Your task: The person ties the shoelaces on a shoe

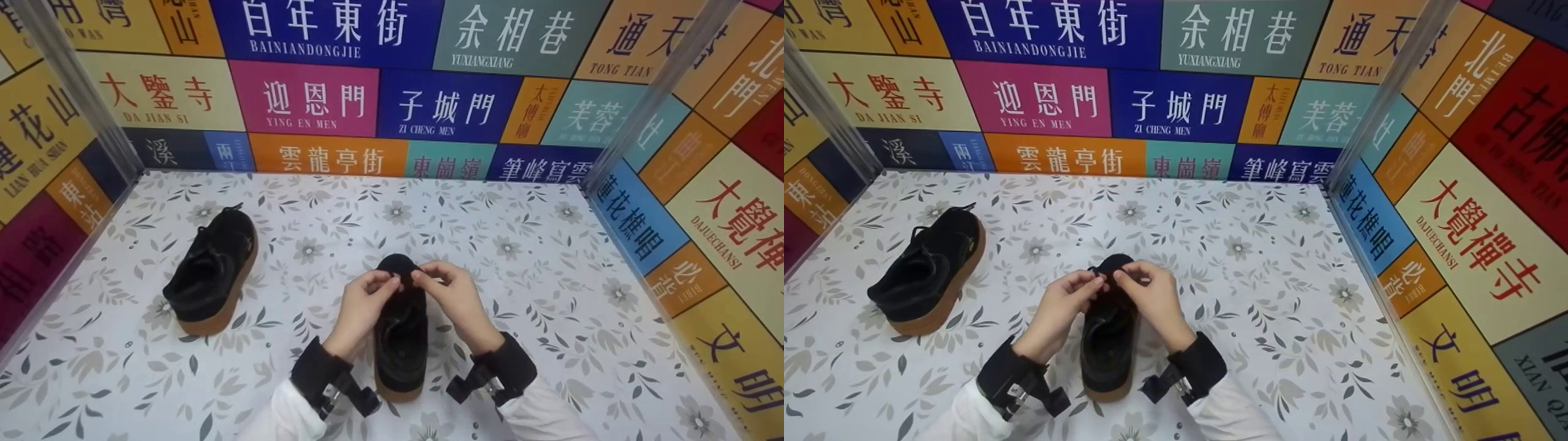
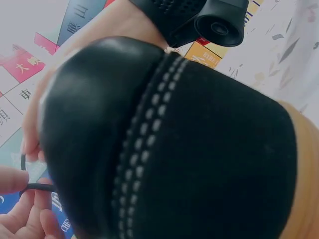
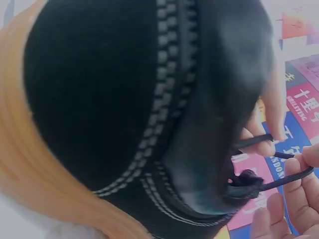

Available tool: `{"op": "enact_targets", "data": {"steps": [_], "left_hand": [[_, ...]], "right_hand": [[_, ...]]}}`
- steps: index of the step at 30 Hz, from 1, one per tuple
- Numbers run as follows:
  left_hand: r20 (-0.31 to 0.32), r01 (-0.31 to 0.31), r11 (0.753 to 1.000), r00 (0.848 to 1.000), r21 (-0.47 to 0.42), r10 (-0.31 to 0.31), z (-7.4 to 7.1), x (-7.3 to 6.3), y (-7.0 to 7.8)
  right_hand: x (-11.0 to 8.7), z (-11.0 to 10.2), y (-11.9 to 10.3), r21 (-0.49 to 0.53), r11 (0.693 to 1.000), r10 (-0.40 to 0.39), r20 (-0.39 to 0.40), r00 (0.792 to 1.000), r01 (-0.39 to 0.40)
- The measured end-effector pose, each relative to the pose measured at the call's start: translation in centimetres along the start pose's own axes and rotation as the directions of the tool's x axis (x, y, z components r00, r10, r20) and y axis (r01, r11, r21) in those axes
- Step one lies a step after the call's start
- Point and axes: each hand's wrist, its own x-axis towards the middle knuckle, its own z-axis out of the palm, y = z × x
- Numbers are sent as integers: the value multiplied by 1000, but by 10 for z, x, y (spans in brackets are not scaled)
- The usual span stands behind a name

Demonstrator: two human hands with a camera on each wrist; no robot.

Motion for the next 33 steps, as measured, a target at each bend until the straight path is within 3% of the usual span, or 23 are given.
{"op": "enact_targets", "data": {"steps": [6,14,25,33], "left_hand": [[-4,19,998,1000,-51,-19,-6,4,4],[-26,11,993,1000,-114,-15,-15,11,4],[-50,46,987,997,-157,-54,-26,16,-10],[-44,69,982,996,-178,-78,-34,17,-20]], "right_hand": [[-2,-12,0,145,989,33,6,999,-34],[-4,-22,2,358,930,89,4,996,-84],[-8,-38,16,466,881,129,-71,989,-82],[-9,-44,35,560,821,207,-113,972,-109]]}}
